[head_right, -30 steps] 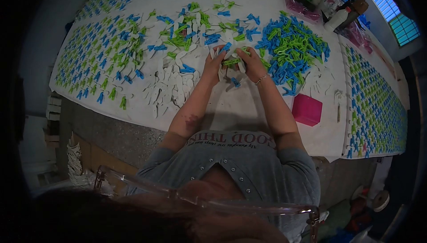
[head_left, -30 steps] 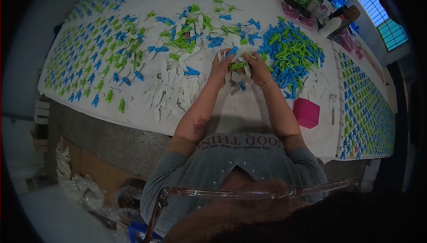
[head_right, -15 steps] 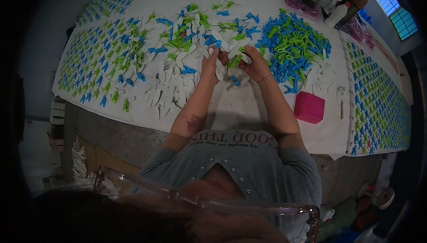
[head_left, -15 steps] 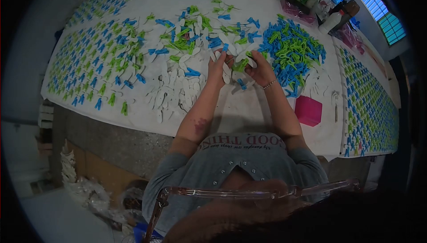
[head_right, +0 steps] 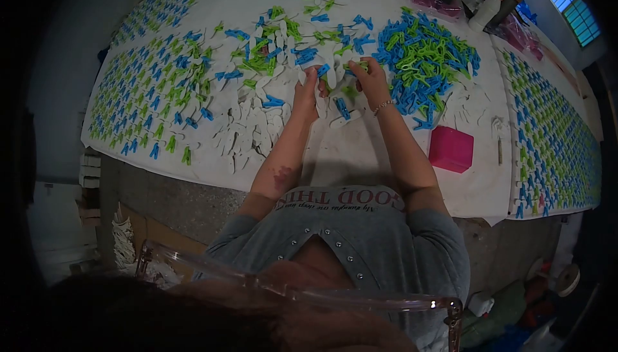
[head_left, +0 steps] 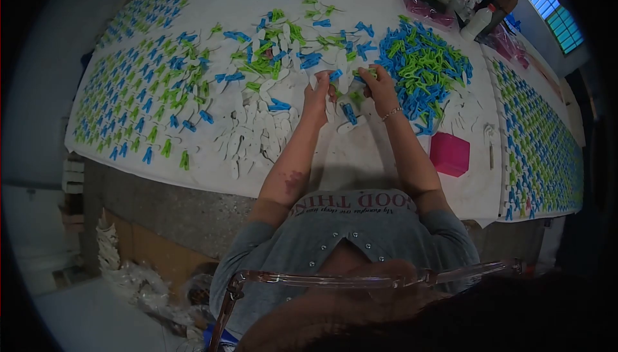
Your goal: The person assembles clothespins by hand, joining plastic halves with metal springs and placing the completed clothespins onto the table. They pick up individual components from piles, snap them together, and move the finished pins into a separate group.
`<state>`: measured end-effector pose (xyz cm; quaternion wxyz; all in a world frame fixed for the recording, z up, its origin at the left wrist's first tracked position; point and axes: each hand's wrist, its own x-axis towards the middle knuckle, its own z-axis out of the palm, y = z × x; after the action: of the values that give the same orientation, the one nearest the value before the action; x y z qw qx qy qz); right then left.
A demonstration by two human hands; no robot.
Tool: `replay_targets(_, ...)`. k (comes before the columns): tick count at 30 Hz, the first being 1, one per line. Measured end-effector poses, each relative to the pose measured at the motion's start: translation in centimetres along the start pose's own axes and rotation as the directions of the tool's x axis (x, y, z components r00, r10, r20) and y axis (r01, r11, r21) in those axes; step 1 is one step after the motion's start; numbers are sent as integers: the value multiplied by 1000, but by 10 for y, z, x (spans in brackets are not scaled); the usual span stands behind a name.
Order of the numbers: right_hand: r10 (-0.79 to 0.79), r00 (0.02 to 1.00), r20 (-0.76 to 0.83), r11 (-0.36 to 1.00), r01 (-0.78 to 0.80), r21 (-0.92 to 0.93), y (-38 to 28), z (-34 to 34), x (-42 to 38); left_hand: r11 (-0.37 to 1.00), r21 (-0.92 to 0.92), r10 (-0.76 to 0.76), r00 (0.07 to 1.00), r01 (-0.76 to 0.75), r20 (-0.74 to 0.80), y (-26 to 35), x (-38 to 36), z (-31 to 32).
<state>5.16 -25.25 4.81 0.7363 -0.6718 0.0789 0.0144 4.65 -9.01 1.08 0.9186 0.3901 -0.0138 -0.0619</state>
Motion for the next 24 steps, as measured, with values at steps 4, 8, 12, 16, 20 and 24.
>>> replay_targets(4, -170, 977, 127, 972, 188, -142, 5, 3, 3, 970, 217, 95, 993, -108, 72, -5, 0, 0)
replay_targets(8, -70, 989, 127, 988, 87, -128, -6, 3, 4, 944, 308, 105, 993, -119, 62, -3, -2, 2)
replay_targets(12, -105, 987, -121, 989, 116, 87, -1, 7, 5, 810, 464, 446, 891, -359, -88, -13, 7, -4)
replay_targets(16, -199, 968, -151, 966, 220, 137, 16, 18, 6, 425, 767, 680, 729, -481, 81, -5, -6, 8)
replay_targets(20, 69, 997, 40, 923, -79, 377, 19, 30, -4, 128, 805, 604, 689, -579, 400, -9, -13, 17)
replay_targets(24, 221, 974, -47, 827, -162, 538, 24, 32, 10, 256, 750, 454, 761, -610, 464, -12, -17, 20)
